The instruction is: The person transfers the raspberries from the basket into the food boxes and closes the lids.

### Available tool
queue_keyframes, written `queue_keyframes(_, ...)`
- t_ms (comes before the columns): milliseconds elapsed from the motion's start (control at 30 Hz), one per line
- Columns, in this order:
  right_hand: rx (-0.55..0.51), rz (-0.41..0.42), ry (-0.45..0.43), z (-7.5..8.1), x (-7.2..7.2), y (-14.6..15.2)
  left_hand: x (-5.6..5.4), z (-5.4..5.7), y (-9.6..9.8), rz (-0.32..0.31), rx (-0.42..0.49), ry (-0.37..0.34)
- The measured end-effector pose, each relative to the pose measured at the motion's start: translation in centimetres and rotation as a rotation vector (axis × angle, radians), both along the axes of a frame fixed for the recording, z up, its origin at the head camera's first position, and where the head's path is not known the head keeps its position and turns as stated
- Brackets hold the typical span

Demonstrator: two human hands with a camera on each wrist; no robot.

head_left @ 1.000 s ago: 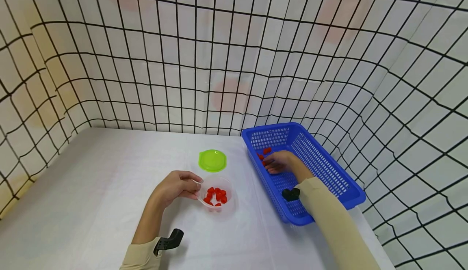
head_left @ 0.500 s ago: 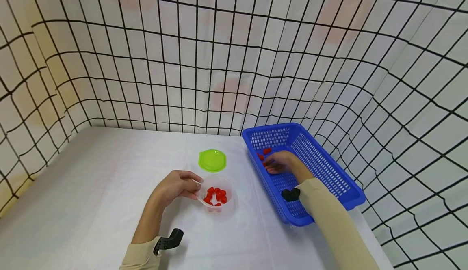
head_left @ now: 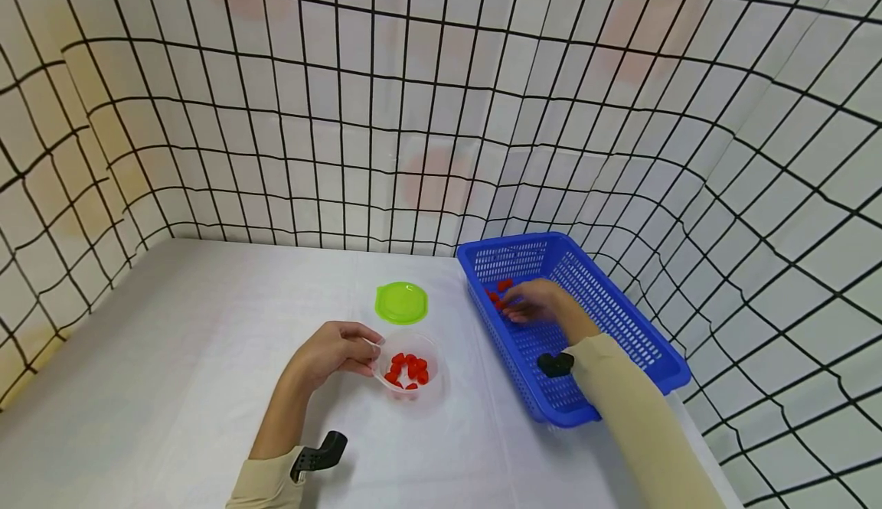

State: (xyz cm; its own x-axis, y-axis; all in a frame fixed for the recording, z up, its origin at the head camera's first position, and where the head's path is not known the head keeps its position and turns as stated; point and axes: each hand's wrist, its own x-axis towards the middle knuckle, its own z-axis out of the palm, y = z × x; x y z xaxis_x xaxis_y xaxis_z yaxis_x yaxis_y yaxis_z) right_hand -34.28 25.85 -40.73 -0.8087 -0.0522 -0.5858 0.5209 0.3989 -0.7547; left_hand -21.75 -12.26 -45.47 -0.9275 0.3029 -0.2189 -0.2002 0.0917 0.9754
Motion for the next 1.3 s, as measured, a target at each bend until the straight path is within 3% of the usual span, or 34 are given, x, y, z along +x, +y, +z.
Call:
queue_keyframes(367, 0.029, 0.079, 0.121, 3.5, 0.4, -0.1, 0.2, 0.1, -0.1, 0.002, 0.018, 0.000)
queue_keyframes(567, 0.005, 0.125, 0.170, 5.9, 0.8, -1.6, 0.2, 0.1, -0.1, 0.004, 0.013, 0.001)
queue_keyframes(800, 0.027, 0.226, 0.240, 7.6, 1.8, -3.9, 0.0, 0.0, -0.1, -0.004, 0.006, 0.002)
queue_keyframes(1067, 0.011, 0.349, 0.279, 8.7, 3.8, -7.0, 0.0, 0.0, 0.0, -0.001, 0.000, 0.002)
queue_keyframes(1300, 0.000, 0.445, 0.270, 8.2, 4.7, -9.4, 0.2, 0.1, 0.0, 0.001, 0.001, 0.003)
